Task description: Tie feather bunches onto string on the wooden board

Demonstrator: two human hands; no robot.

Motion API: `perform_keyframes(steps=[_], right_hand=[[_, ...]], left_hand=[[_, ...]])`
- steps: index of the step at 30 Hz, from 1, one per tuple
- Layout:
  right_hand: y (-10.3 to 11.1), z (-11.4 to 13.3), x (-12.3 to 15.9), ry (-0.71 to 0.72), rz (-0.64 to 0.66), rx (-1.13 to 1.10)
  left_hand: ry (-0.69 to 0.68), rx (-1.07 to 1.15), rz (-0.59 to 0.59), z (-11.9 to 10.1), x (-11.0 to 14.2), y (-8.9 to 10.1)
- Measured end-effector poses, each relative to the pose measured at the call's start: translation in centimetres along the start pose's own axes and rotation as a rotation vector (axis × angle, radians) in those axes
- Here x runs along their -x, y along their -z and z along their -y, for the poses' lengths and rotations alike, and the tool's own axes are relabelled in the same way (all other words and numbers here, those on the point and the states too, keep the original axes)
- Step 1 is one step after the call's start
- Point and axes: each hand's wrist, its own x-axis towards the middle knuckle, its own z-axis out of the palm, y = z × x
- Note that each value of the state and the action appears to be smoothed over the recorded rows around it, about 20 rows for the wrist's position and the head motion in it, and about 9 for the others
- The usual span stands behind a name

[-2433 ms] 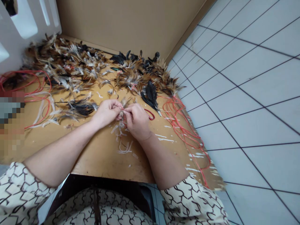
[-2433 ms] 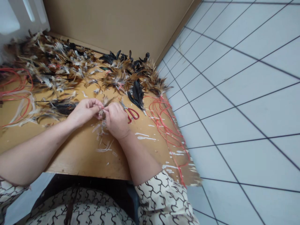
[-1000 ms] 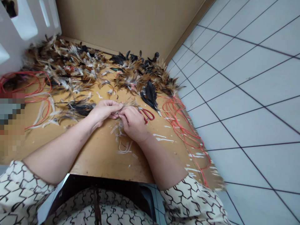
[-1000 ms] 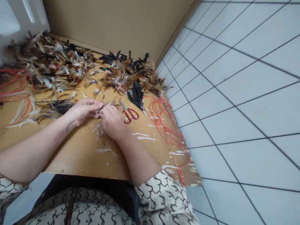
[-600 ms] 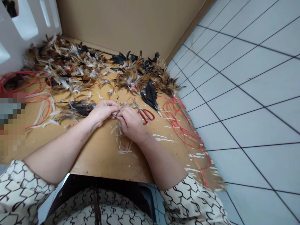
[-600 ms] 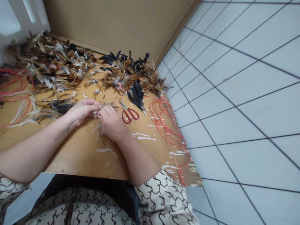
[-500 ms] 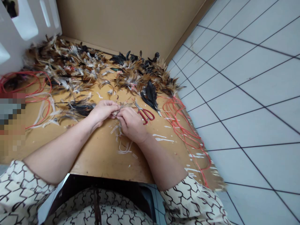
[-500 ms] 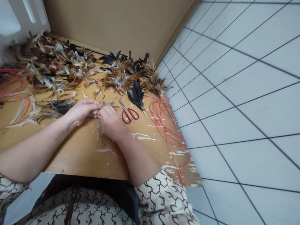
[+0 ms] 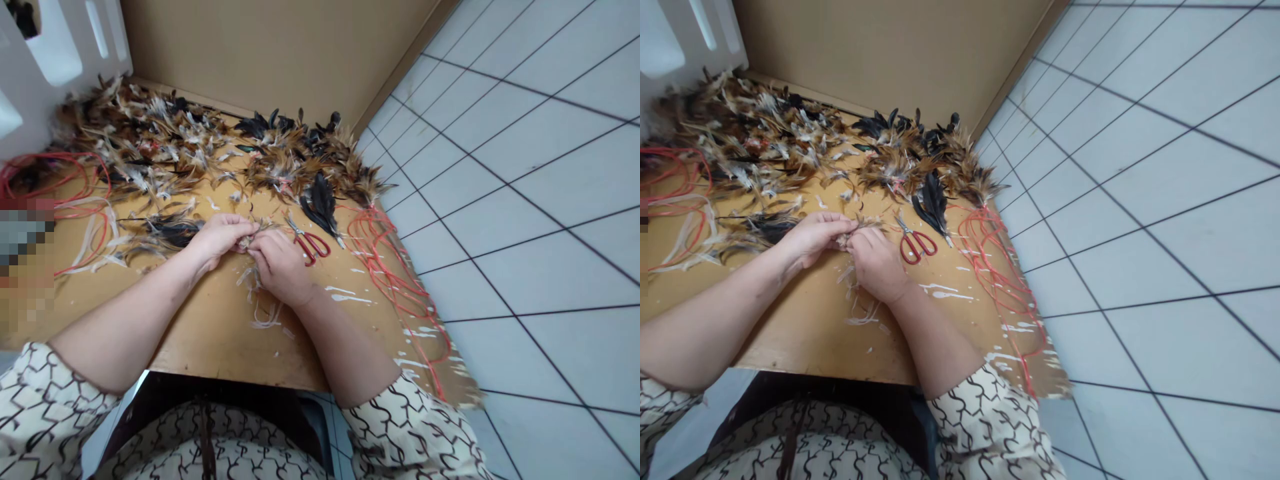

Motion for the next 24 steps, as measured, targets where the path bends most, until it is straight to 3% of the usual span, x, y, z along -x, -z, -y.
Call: perform_keyframes(steps=[14,24], right_hand=[[0.03,0.05,0.01,0.009,-0.004,-0.006],[0.29,0.24,0.03,0.0,-0.035,0.042]], left_hand=[[-0.002,-0.01,0.02,-0.02,-0.03,0.1],[0.084,-0.022,-0.011,-0.41,-0.02,0.01]])
